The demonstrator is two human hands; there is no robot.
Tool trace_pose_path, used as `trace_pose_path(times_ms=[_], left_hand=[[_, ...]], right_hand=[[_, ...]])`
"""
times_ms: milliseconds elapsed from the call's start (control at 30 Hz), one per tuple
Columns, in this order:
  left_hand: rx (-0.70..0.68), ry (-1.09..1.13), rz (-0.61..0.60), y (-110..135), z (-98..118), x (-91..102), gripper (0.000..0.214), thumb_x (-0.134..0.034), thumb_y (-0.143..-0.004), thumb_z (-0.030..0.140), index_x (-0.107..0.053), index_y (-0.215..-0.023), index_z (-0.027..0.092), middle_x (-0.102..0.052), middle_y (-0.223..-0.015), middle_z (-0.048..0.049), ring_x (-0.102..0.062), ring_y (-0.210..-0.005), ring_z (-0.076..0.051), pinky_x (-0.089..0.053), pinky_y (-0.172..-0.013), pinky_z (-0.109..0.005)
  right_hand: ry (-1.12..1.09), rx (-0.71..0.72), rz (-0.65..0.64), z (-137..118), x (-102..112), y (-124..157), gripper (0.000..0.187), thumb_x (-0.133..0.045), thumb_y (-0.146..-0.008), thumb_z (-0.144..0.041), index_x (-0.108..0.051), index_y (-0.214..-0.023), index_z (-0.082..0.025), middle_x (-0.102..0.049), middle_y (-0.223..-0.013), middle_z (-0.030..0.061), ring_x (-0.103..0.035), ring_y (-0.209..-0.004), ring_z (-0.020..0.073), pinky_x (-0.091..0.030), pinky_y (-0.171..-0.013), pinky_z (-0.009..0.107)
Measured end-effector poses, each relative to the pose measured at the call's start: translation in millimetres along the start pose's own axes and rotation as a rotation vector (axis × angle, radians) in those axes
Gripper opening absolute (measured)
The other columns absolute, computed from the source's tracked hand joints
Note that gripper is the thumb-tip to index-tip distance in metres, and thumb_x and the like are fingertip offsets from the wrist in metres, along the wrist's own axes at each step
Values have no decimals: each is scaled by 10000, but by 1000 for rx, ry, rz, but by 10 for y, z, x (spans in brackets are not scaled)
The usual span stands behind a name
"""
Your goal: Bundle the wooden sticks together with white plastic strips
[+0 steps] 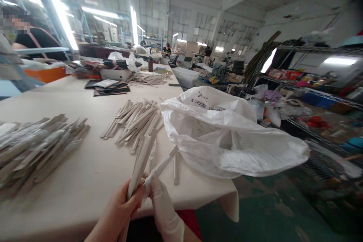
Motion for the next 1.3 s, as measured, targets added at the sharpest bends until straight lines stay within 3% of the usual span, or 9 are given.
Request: trace_pose_path(times_ms=[100,233,333,467,633,833,1033,1200,1300], left_hand=[[10,30,64,-31,-51,27,384,-569,-667,557,-508,-675,177,-457,-406,65,-413,-358,-81,-334,-354,-179],[170,217,95,-184,-34,-62,331,-607,-684,475,-551,-799,169,-647,-576,-14,-597,-526,-154,-438,-439,-206],[300,397,46,-301,63,-219,283,-645,-686,339,-567,-893,161,-703,-801,-69,-659,-771,-191,-514,-592,-233],[356,454,119,-364,62,-250,250,-669,-659,264,-560,-859,159,-699,-847,-93,-666,-745,-186,-521,-567,-238],[156,375,163,-364,75,-156,323,-703,-581,381,-548,-762,163,-625,-570,-6,-538,-402,-122,-401,-350,-206],[-21,286,100,-359,237,-173,393,-645,-584,513,-531,-732,167,-535,-484,42,-396,-319,-67,-285,-300,-180],[-115,169,-124,-463,659,-471,310,-583,-657,461,-508,-702,163,-457,-467,72,-339,-337,-42,-257,-330,-168],[-61,189,-336,-405,834,-725,283,-595,-652,392,-472,-780,173,-407,-489,104,-323,-346,-32,-252,-324,-155],[-31,110,-291,-372,810,-706,210,-584,-631,270,-479,-784,173,-393,-479,114,-294,-342,-27,-238,-322,-151]], right_hand=[[88,-11,18,-12,252,-21,611,-402,-732,-680,-669,-810,-136,-633,-599,49,-580,-551,156,-446,-532,267],[326,137,320,-640,1159,-213,590,-338,-784,-635,-649,-901,-148,-667,-724,74,-595,-612,148,-462,-589,259],[966,117,544,-1217,1749,-464,428,-270,-874,-431,-560,-1101,-212,-662,-990,57,-617,-798,140,-454,-718,253],[1205,-44,607,-1408,2121,-889,370,-455,-778,-423,-673,-833,-130,-664,-948,200,-587,-967,309,-385,-831,419],[1235,-157,564,-1146,2084,-1172,206,-690,-542,-342,-646,-570,-142,-677,-792,223,-603,-890,374,-391,-767,443],[1097,72,560,-1398,1994,-743,216,-445,-770,-361,-584,-724,-202,-643,-765,43,-576,-763,195,-394,-697,292],[227,212,326,-1194,1458,-76,285,-540,-747,-442,-465,-622,-197,-378,-524,-63,-331,-491,91,-283,-495,226],[286,102,220,-845,1043,87,289,-606,-712,-448,-545,-625,-180,-432,-530,-50,-371,-521,100,-314,-517,235],[254,76,226,-704,956,87,325,-602,-690,-508,-580,-693,-183,-508,-567,-33,-412,-510,104,-335,-500,239]])
Point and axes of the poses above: each hand's wrist, its own y-axis away from the middle knuckle, its own x-axis out of the back of the hand, z = x × y, the point moved 6 cm from there along -y, towards the middle knuckle
